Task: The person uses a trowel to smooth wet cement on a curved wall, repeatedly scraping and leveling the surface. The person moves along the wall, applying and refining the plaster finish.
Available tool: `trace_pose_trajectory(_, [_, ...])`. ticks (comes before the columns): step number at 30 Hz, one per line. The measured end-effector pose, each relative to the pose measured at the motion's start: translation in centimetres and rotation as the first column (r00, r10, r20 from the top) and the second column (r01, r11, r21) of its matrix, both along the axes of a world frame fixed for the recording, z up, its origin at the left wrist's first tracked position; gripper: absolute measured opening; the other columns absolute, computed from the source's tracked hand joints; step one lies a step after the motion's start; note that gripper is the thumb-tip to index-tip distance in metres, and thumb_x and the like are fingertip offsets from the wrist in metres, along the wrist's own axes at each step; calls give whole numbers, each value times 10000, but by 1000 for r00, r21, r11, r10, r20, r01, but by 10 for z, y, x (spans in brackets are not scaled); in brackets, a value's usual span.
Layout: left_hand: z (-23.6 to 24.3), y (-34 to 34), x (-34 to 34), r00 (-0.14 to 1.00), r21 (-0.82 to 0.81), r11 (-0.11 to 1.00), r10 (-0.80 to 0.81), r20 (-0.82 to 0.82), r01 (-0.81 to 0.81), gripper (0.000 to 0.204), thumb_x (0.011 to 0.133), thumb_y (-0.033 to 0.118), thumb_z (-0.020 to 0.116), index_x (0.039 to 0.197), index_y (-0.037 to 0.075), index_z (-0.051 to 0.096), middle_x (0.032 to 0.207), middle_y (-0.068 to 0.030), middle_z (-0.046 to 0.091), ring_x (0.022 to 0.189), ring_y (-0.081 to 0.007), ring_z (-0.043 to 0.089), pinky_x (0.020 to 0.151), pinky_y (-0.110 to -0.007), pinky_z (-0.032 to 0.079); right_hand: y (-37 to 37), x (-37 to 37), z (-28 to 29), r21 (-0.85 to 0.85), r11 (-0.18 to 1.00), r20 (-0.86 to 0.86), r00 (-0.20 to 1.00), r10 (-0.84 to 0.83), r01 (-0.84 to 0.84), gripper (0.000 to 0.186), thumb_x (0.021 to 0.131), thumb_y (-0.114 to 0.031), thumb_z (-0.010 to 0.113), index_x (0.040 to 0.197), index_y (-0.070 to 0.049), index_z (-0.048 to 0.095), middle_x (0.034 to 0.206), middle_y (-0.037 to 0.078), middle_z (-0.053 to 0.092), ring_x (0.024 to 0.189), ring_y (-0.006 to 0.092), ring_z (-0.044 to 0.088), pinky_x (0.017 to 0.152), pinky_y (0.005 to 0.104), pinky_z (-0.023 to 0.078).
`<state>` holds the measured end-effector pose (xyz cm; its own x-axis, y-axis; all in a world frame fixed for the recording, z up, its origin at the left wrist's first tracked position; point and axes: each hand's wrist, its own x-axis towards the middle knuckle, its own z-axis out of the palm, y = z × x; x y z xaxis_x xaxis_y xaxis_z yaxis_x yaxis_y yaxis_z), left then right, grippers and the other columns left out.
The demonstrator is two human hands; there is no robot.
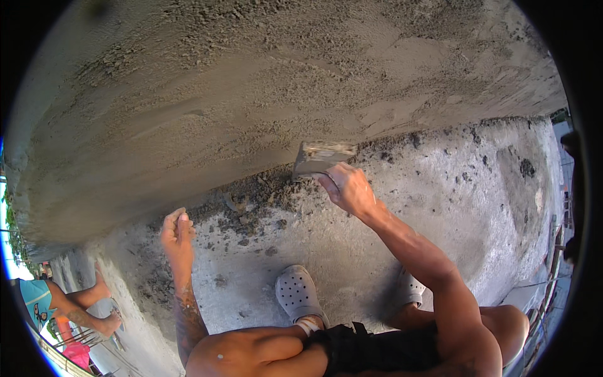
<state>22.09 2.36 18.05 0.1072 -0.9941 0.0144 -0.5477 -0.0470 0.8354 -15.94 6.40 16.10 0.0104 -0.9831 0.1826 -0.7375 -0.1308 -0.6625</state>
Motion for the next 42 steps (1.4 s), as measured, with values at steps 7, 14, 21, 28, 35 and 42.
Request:
trace_pose_trajectory(7, [-5, -5, -22, 989, 34, 994, -109, 104, 106, 282, 1044, 221, 538, 1157, -12, 651, 834, -50, 617, 673, -97, 560, 595, -261, 494, 33, -27, -39, -122, 989, 94, 993, -68, 79, 220, 925, -146, 668, 1093, -37, 576, 951, 137, 637, 805, 358, 663, 640, 449, 550])
trace_pose_trajectory(14, [-12, -11, -37, 962, 59, 977, -211, 171, 204, 326, 1062, 248, 488, 1166, -15, 650, 831, -49, 587, 647, -110, 549, 540, -256, 491, 40, -39, -58, -126, 974, 195, 968, -160, 186, 208, 990, -174, 608, 1129, -32, 549, 971, 144, 650, 683, 355, 646, 563, 483, 525])
trace_pose_trajectory(21, [-13, -8, -50, 939, 74, 962, -273, 208, 263, 325, 1065, 243, 477, 1160, -16, 648, 804, -44, 572, 624, -114, 547, 521, -254, 492, 48, -98, -88, -43, 441, 697, 343, -630, 897, 246, 1062, -197, 513, 1194, 10, 535, 936, 106, 647, 802, 166, 598, 749, 331, 502])
trace_pose_trajectory(28, [-30, -8, -32, 912, 137, 962, -268, 311, 236, 320, 1067, 253, 484, 1158, -7, 646, 793, -52, 578, 623, -120, 565, 503, -261, 492, 57, -294, -161, 273, -246, 359, -336, -871, 930, 490, 962, -377, 629, 1148, 67, 540, 1000, 293, 690, 966, 447, 672, 860, 494, 507])
trace_pose_trajectory(35, [-7, 7, -54, 838, 262, 938, -326, 437, 227, 361, 1031, 270, 546, 1186, -42, 643, 924, -179, 696, 811, -260, 658, 759, -383, 533, 36, -382, -175, 343, -254, 246, -348, -905, 904, 519, 930, -349, 658, 1210, 61, 505, 1105, 314, 676, 1066, 462, 657, 942, 493, 502])
trace_pose_trajectory(42, [9, 15, -82, 798, 332, 915, -371, 475, 228, 390, 1042, 291, 538, 1201, -49, 643, 998, -221, 695, 871, -311, 664, 796, -393, 529, 20, -432, -175, 367, -220, 151, -291, -945, 904, 495, 892, -377, 701, 1075, 81, 653, 1094, 296, 692, 1084, 442, 662, 939, 476, 518])
